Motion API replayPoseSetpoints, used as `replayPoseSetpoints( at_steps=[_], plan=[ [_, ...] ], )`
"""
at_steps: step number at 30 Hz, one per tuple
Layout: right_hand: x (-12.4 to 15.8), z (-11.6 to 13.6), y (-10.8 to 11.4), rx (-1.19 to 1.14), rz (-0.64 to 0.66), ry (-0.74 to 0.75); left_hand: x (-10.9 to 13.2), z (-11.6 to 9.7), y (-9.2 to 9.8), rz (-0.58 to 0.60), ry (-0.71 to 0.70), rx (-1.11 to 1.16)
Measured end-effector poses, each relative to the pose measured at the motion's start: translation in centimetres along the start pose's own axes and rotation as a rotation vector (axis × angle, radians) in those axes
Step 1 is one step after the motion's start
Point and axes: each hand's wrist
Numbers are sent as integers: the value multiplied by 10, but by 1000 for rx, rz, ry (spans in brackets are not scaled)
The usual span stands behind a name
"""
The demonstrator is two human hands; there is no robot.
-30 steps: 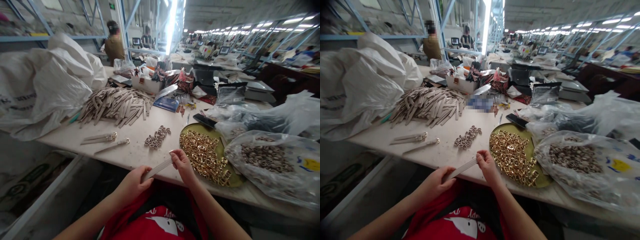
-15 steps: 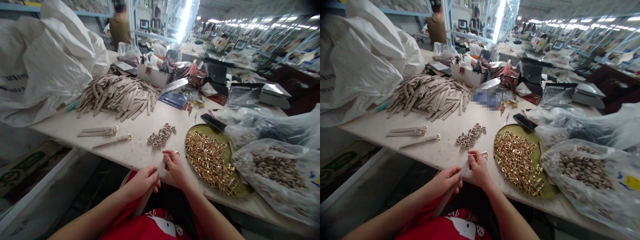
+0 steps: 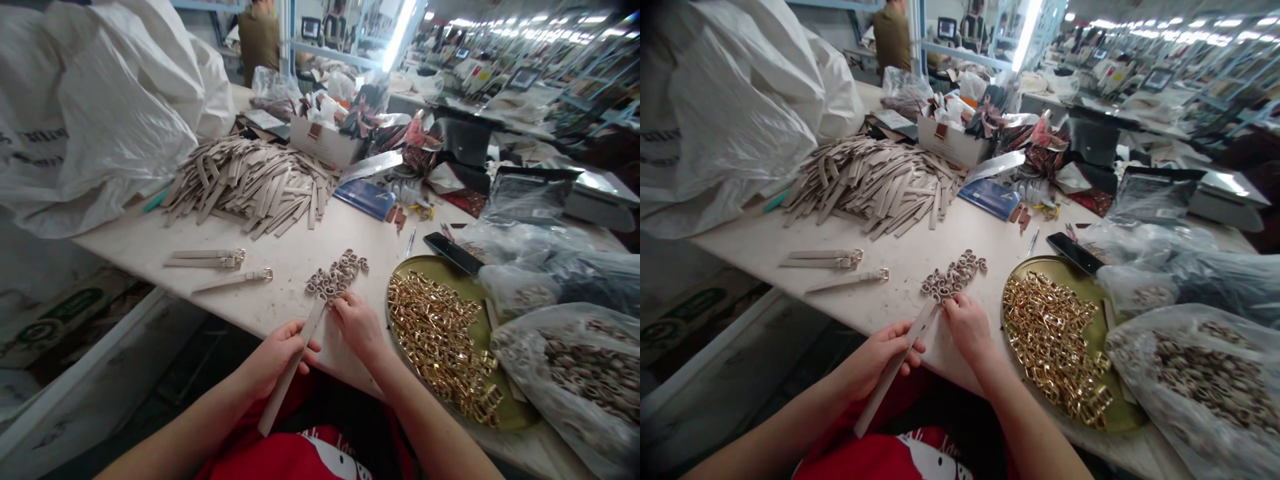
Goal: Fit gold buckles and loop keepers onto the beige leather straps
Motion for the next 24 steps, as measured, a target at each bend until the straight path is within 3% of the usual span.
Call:
replayPoseSetpoints(
  at_steps=[4, 7, 10, 14, 17, 24],
  plan=[
    [1, 3, -2, 11, 28, 22, 5, 0, -2, -4, -18, 20],
    [4, 5, 0, -145, -8, -17, 11, 0, -5, -12, -31, 13],
    [17, 7, 4, -616, -87, -69, 18, 3, -8, -12, -33, -5],
    [44, 13, 11, -1508, 6, -189, 23, 9, -17, 63, -63, -48],
    [61, 20, 15, -1880, 17, -258, 27, 11, -26, 119, -36, -54],
    [81, 20, 11, -1979, -57, -345, 33, 11, -37, 173, 80, 17]
  ],
)
Point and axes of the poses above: each hand's wrist, its own x-axis away from the middle knuckle, its own y-axis out of the back of the hand, z = x × y, and after that the axes turned 10 degrees about z, right-handed
